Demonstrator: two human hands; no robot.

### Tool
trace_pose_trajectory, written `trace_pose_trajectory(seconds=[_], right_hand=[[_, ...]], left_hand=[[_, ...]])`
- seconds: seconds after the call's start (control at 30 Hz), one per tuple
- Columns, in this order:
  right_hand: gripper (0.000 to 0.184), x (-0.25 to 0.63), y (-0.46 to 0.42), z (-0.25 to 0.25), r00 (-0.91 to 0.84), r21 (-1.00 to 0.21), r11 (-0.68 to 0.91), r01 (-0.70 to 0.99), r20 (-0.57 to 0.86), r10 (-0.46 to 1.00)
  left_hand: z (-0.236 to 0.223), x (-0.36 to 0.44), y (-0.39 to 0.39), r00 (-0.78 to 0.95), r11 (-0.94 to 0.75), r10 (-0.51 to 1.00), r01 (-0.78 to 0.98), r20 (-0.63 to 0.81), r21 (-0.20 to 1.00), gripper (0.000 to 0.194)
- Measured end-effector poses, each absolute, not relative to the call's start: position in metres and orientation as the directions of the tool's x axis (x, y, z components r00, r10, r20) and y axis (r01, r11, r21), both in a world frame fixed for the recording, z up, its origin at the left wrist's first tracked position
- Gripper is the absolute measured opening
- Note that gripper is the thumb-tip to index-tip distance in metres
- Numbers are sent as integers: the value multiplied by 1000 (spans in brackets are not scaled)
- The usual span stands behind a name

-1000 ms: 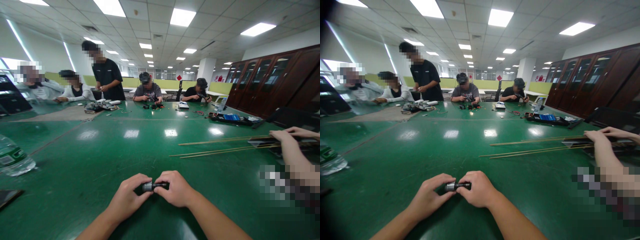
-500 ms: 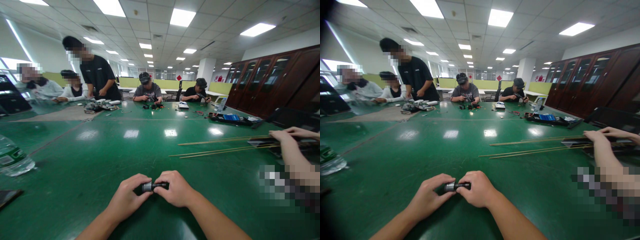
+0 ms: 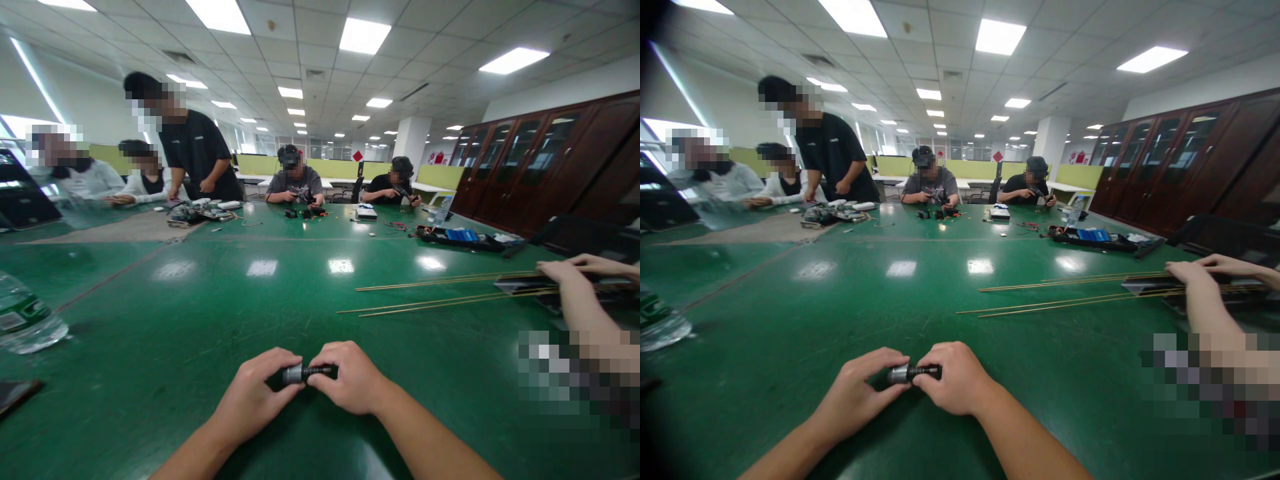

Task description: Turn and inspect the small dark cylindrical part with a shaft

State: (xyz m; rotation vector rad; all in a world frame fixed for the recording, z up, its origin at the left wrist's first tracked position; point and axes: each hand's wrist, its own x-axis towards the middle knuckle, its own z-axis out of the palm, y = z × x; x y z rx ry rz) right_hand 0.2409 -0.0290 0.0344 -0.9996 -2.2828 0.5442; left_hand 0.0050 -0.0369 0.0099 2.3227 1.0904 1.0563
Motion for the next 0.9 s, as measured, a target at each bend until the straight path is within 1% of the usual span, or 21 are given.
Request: trace_pose_trajectory(seconds=[0.2, 0.9], right_hand=[[11, 241, -28, 34, -560, -559, 645, 520, 348, 752], [13, 241, -29, 35, -561, -554, 641, 531, 338, 756]], left_hand=[[10, 5, -36, 429, -631, 776, 499, 463, 594, 28], [12, 5, -37, 434, -656, 754, 491, 492, 573, 26]])
